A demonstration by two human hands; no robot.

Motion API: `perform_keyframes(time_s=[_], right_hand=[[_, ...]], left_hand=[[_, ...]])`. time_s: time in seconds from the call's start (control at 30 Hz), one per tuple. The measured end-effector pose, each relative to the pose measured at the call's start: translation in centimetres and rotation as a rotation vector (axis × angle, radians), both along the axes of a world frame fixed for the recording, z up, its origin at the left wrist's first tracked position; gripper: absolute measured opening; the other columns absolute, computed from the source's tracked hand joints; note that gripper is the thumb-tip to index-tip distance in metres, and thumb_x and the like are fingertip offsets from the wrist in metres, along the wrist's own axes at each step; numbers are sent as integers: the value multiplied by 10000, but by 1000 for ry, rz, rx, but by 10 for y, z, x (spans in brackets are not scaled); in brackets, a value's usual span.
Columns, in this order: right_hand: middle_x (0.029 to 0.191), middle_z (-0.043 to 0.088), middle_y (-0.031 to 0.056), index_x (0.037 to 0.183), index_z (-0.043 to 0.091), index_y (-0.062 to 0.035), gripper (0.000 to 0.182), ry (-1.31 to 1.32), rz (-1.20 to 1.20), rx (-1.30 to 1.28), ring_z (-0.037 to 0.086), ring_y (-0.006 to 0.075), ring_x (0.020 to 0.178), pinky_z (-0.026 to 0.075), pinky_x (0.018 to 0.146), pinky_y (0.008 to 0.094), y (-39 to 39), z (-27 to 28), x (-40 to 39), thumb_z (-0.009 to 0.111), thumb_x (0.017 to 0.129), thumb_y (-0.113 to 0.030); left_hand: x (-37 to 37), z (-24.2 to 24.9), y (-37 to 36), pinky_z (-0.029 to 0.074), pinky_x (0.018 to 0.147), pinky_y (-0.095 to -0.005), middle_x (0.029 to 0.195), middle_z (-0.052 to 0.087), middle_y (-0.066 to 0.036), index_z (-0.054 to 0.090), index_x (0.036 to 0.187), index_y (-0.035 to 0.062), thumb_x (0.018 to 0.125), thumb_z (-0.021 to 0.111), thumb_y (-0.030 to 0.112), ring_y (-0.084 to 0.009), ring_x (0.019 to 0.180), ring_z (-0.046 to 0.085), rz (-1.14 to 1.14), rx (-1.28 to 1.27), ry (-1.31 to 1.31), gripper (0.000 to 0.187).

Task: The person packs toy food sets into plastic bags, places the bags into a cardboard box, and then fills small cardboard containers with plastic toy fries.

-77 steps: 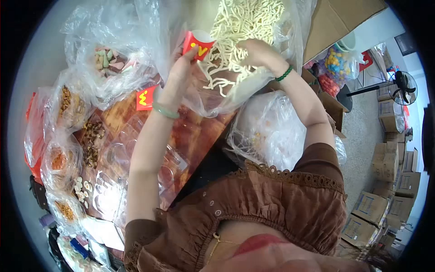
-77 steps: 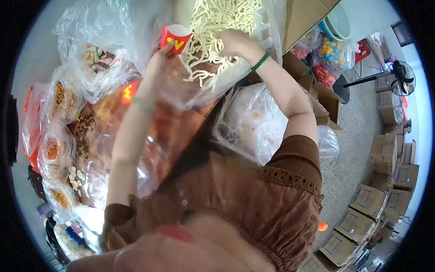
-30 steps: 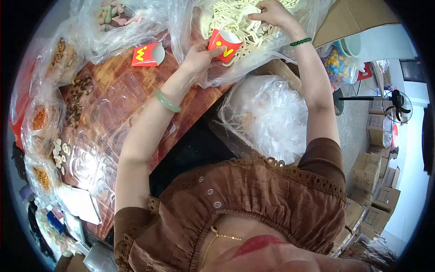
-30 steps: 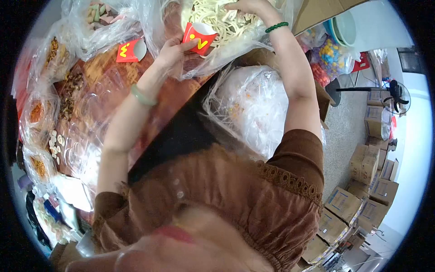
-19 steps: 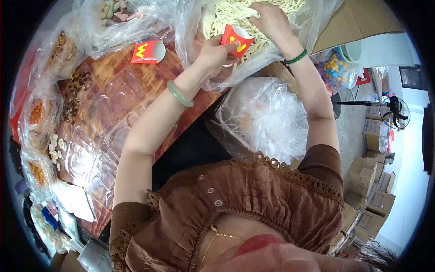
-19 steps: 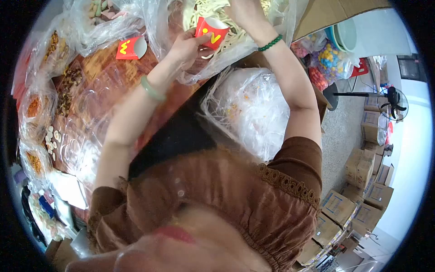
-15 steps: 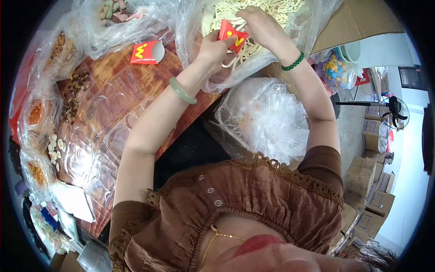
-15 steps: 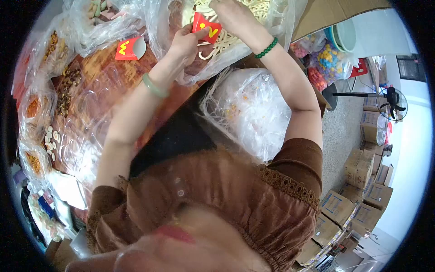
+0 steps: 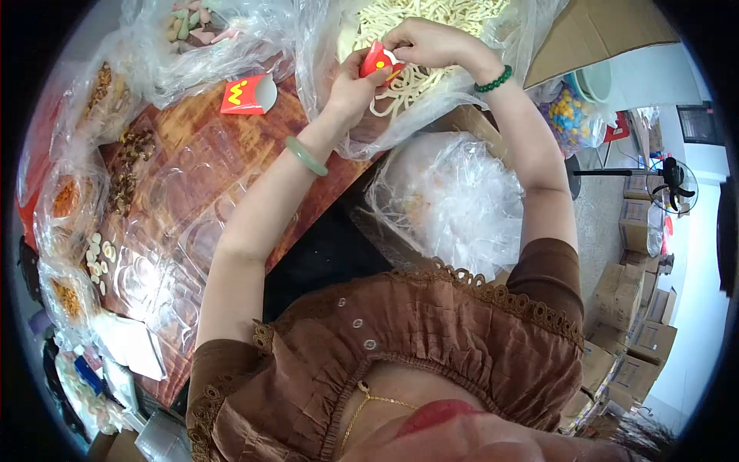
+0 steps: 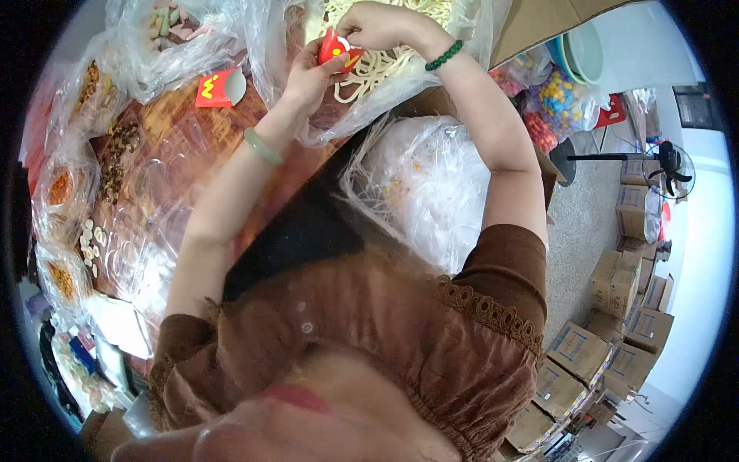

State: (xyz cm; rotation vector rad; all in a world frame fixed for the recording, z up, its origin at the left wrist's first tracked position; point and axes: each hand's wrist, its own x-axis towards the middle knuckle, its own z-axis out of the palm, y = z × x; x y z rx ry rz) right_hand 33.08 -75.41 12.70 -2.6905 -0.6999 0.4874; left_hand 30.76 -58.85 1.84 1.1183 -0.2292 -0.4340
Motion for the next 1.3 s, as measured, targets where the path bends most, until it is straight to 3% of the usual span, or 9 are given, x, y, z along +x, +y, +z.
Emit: perform_keyframes(time_s=[0.1,0.13,0.23,0.37,0.6,0.7,0.9,1.0,1.3], right_hand=[[809,674,89,1096,601,0,272,59,-97,445,576,130,666,470,638,317,-2,-13,9,517,855,-94],[856,669,60,1144,567,-2,292,175,-135,125,589,114,697,481,649,297,-5,-5,13,533,888,-137],[835,662,48,1091,593,1,281,299,-186,-46,609,113,718,493,662,274,23,26,-1,611,862,-161],[785,677,78,948,655,-6,227,-170,-103,65,636,148,718,508,665,276,6,0,3,708,770,-136],[855,689,118,978,654,-4,194,-272,-116,86,644,186,755,512,697,306,9,-9,5,597,832,-117],[999,661,63,1140,611,-36,285,185,-143,202,613,135,907,496,760,295,15,12,2,534,906,-178],[997,639,9,1207,595,-79,328,-81,-437,348,599,110,932,496,750,287,-32,28,-20,550,942,-266],[973,617,-8,1261,571,-96,381,240,-523,552,612,65,783,457,591,180,-24,27,-42,578,945,-309],[709,593,-57,1059,661,-57,273,-69,-414,768,472,6,572,379,502,163,-30,-15,-12,661,890,-271]], left_hand=[[-2,2,0,564,717,-288,1108,591,-132,433,1256,-34,883,633,77,-191,919,627,11,-48,31,438],[-2,2,0,564,717,-288,1108,591,-132,433,1256,-34,883,633,77,-191,919,627,11,-50,30,438],[1,-3,0,566,717,-287,1114,588,-134,437,1244,-38,885,627,64,-193,922,629,-9,-23,57,419],[4,-2,3,568,721,-298,1097,594,-127,440,1238,-34,887,627,66,-198,919,632,-4,-94,90,410],[3,1,5,564,818,-374,1145,587,-125,468,1225,6,896,623,84,-232,1016,613,-47,-113,64,371],[0,0,11,556,779,-327,1116,605,-115,483,1224,-2,879,647,85,-204,962,625,-102,-199,132,391],[5,10,27,535,812,-336,1135,619,-82,544,1200,36,869,658,85,-190,976,622,-233,-390,132,354],[2,12,26,538,826,-343,1138,623,-81,556,1199,40,863,658,65,-194,999,620,-243,-388,145,352],[-6,8,24,546,808,-336,1101,638,-77,563,1180,54,851,659,30,-175,968,634,-283,-270,128,344]])
